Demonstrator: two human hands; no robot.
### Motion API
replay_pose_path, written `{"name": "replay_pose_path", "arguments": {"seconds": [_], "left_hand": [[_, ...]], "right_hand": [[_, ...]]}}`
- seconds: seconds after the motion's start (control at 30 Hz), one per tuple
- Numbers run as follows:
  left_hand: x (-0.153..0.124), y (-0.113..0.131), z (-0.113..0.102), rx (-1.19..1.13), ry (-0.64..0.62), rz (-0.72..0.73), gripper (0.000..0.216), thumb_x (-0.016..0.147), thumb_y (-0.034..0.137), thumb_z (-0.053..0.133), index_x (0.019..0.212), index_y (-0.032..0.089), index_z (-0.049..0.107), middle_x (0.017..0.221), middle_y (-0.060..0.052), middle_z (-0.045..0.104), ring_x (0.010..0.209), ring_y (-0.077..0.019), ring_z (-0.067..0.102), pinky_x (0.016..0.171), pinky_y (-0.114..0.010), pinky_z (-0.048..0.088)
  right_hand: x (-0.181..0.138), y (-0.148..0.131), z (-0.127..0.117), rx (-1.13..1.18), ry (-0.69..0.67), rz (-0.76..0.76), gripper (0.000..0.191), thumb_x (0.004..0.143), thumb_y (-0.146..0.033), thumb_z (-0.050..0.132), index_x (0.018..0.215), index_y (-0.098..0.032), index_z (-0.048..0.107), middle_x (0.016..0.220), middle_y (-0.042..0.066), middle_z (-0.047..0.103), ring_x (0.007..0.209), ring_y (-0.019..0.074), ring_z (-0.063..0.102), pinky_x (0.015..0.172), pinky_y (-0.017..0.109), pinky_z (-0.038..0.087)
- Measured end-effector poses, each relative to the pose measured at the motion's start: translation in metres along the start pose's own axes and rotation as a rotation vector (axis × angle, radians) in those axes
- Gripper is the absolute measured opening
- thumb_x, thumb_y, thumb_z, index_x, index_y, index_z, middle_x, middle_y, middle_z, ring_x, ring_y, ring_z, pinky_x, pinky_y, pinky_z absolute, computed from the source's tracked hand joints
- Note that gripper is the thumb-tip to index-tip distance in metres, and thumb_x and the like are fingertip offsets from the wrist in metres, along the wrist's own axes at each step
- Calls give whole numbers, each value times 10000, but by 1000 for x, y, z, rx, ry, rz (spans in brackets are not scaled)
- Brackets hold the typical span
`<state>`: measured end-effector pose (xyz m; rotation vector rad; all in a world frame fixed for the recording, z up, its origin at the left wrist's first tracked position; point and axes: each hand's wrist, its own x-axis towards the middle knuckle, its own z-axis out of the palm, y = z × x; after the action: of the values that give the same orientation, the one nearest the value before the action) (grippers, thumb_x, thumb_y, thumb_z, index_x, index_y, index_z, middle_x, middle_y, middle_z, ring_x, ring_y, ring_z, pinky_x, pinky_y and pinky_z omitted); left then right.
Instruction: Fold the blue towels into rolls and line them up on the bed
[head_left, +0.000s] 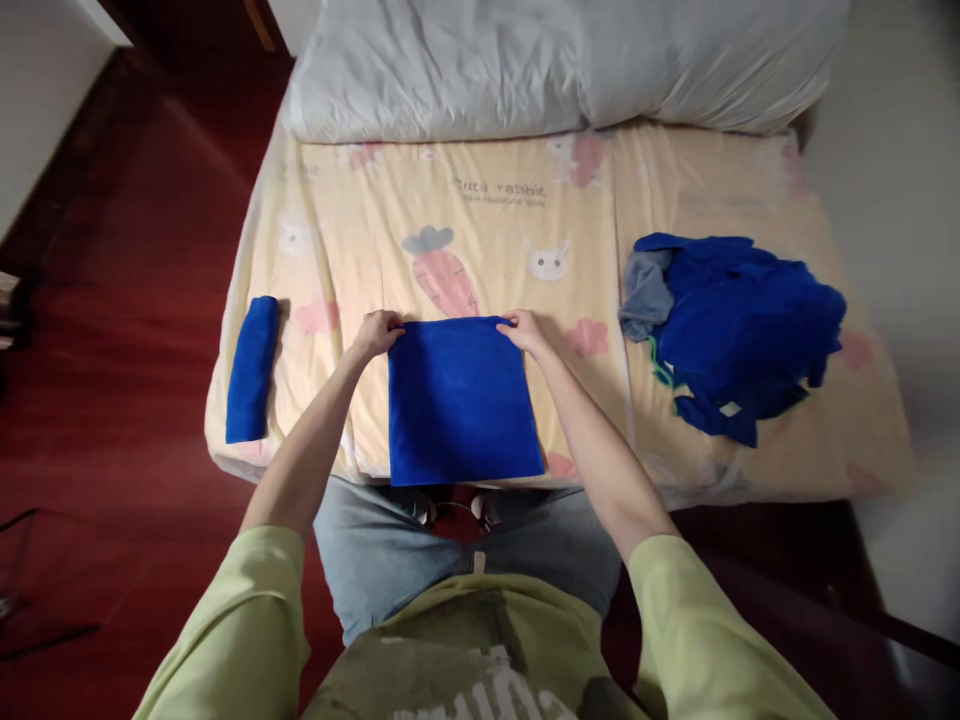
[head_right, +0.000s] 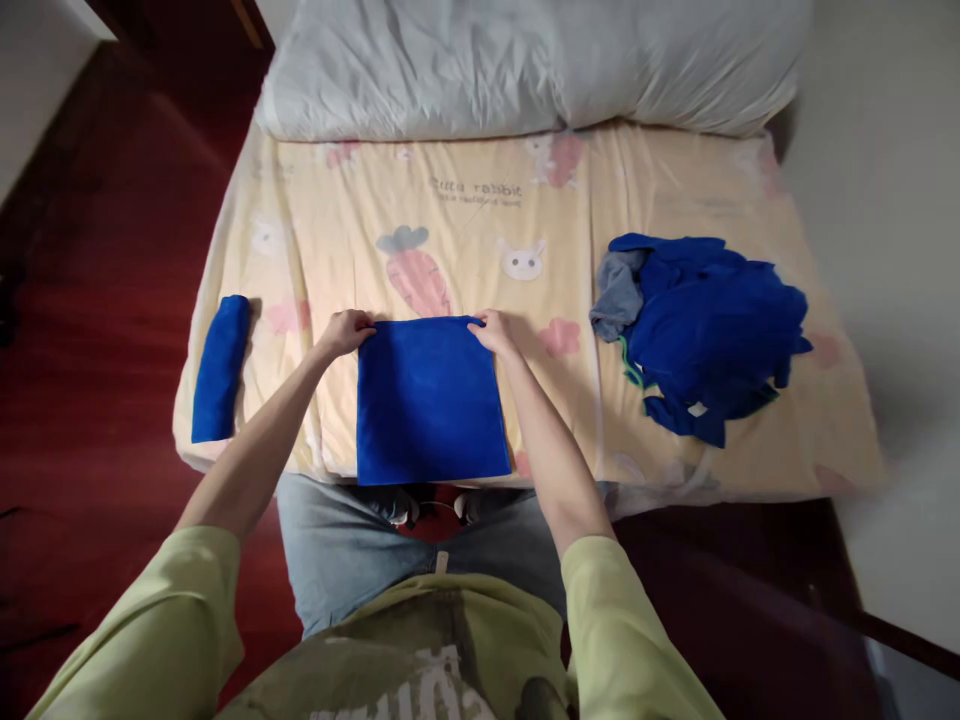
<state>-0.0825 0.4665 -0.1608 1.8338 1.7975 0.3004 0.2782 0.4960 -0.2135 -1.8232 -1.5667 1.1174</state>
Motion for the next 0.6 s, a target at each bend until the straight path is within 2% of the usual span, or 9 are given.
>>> {"name": "replay_pose_path", "arguments": {"seconds": [0.13, 0.27, 0.4, 0.53, 0.6], "left_hand": [[4, -7, -4, 9, 23, 8, 130, 832, 291, 717, 845, 180, 784, 840, -86, 719, 928, -277, 687, 949, -346, 519], [2, -7, -5, 55, 125, 36, 153, 846, 288, 693, 855, 166, 786, 923, -114, 729, 960, -286, 683, 961, -375, 538], [-3, -3, -6, 58, 120, 80, 136, 815, 236, 690, 847, 158, 796, 1013, -128, 745, 979, -280, 702, 996, -382, 548], [-4, -1, -14, 39, 64, 40, 160, 811, 235, 691, 881, 170, 819, 987, -93, 785, 959, -278, 734, 955, -357, 566], [-3, -1, -19, 35, 38, 3, 163, 815, 248, 696, 887, 188, 829, 927, -59, 798, 951, -276, 747, 946, -345, 569]], "right_hand": [[-5, -6, -6, 86, 8, 20, 317, 807, -168, 768, 1109, -97, 706, 1028, 79, 760, 941, 206, 714, 959, 400, 568], [-12, -13, -13, 119, 24, 28, 195, 769, -170, 716, 955, -119, 743, 889, 46, 756, 813, 182, 700, 822, 315, 561], [-14, -17, -23, 11, -30, -56, 73, 756, -228, 719, 767, -158, 735, 736, 6, 712, 738, 173, 668, 705, 257, 499], [-16, -20, -30, -69, 14, -90, 293, 802, -343, 736, 584, -184, 622, 552, -37, 548, 625, 148, 580, 633, 243, 440], [-17, -20, -30, -8, 55, -63, 308, 804, -373, 760, 598, -184, 630, 564, -36, 553, 629, 146, 576, 637, 244, 450]]}}
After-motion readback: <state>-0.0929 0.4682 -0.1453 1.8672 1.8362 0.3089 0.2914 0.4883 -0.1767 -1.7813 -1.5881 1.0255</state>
